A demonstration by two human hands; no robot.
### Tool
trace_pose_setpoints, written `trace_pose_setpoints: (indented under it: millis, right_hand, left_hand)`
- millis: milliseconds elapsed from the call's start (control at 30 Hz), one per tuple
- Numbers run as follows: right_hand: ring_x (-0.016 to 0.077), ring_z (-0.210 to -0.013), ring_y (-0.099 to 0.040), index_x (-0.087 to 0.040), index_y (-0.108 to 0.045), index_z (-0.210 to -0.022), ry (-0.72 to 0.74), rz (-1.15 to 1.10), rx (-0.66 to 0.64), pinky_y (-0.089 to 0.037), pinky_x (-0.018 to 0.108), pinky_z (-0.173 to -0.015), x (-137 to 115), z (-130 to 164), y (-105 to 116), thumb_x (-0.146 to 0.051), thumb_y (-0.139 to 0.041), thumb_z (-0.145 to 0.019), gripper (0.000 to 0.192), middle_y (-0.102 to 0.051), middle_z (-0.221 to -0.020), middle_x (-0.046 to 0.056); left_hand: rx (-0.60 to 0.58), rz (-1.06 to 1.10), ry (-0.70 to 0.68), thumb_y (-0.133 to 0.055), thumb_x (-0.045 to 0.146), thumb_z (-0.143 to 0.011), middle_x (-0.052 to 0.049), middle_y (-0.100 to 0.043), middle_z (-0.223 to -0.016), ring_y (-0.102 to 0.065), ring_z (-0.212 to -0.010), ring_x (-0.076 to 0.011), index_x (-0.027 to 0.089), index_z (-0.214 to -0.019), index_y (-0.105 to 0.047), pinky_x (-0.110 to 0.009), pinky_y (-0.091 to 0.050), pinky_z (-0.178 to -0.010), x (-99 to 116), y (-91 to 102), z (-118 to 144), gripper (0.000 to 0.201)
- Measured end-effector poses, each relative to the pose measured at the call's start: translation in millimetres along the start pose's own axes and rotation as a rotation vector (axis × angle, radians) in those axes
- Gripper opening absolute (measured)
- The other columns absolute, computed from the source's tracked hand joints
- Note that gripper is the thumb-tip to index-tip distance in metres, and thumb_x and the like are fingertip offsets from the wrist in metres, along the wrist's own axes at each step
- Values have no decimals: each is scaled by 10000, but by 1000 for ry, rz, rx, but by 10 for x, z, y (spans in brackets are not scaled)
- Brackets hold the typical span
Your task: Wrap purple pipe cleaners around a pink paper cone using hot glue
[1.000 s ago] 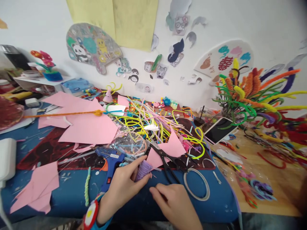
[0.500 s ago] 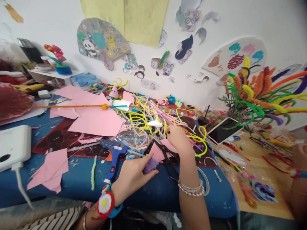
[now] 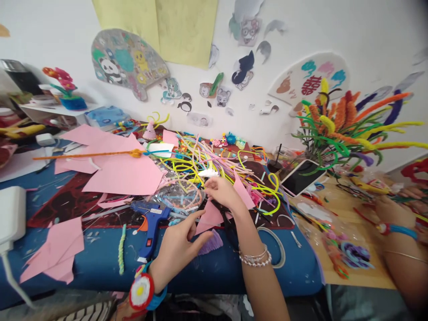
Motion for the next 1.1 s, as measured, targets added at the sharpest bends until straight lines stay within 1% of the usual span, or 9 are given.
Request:
trace_pose_setpoints:
  millis: [100, 167, 233, 400, 533, 633, 833, 967, 1100]
  right_hand:
    - [134, -710, -714, -176, -649, -832, 83, -204, -273, -603, 266, -721, -166, 78, -255, -25, -683, -835, 154, -692, -748, -25]
    - [127, -685, -702, -184, -637, -771, 132, -311, -428, -592, 253, -700, -259, 139, -370, -45, -740, -776, 174, -687, -717, -36]
    - [117, -669, -687, -186, -639, -781, 168, -399, -522, -579, 250, -692, -304, 182, -427, -97, -771, -757, 161, -692, -727, -34]
    - [109, -687, -668, -196, -640, -846, 221, -551, -554, -557, 260, -727, -292, 207, -416, -297, -857, -719, 271, -693, -783, -32]
    - [114, -716, -672, -187, -662, -842, 247, -587, -546, -541, 266, -752, -289, 205, -402, -343, -873, -712, 293, -718, -818, -13]
    - [112, -710, -667, -185, -665, -829, 261, -590, -546, -532, 260, -739, -293, 198, -397, -337, -885, -700, 297, -712, -798, -19]
    - [111, -696, -666, -181, -667, -824, 294, -577, -584, -536, 259, -718, -317, 226, -370, -355, -895, -709, 310, -704, -773, -24]
    - [116, -733, -683, -182, -668, -833, 306, -584, -595, -543, 264, -744, -343, 250, -382, -394, -903, -706, 341, -718, -805, -16]
    - [126, -782, -704, -185, -667, -847, 314, -598, -588, -549, 266, -765, -354, 256, -378, -429, -896, -720, 358, -739, -849, 2]
  left_hand:
    - [246, 57, -23, -575, 310, -983, 88, -435, -585, -468, -491, -111, 186, -1166, -698, -212, -405, -517, -23, 131, -10, 253]
    - [387, 70, -56, -604, 263, -967, 72, -487, -623, -467, -503, -106, 189, -1089, -709, -216, -415, -521, -29, 211, 8, 177]
    - [481, 79, -63, -647, 246, -947, 50, -566, -679, -488, -521, -106, 191, -1056, -709, -222, -430, -525, -49, 273, 37, 137]
    - [565, 115, -38, -698, 223, -929, -9, -714, -883, -579, -620, -115, 211, -1042, -732, -229, -476, -558, -116, 370, 77, 119]
    - [629, 110, -53, -731, 193, -907, 3, -726, -874, -589, -642, -108, 220, -957, -744, -222, -461, -559, -110, 438, 86, 58]
    - [628, 98, -58, -724, 180, -909, 15, -705, -823, -562, -615, -103, 216, -909, -732, -223, -451, -564, -90, 451, 84, 36]
    - [468, 122, -74, -586, 173, -968, 11, -623, -795, -561, -633, -127, 214, -879, -626, -228, -454, -567, -89, 378, 19, 106]
    - [365, 128, -24, -450, 203, -1003, 16, -549, -759, -561, -640, -156, 233, -869, -512, -261, -474, -597, -117, 305, -15, 150]
    - [358, 165, 39, -364, 206, -1010, 49, -494, -694, -521, -566, -158, 265, -852, -395, -273, -456, -566, -159, 267, 8, 172]
Point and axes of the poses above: each hand's wrist, its own z-axis away from the middle knuckle, its own y-axis out of the back of the hand, x = y × z, the point moved 6 cm from there along -z, towards the middle knuckle
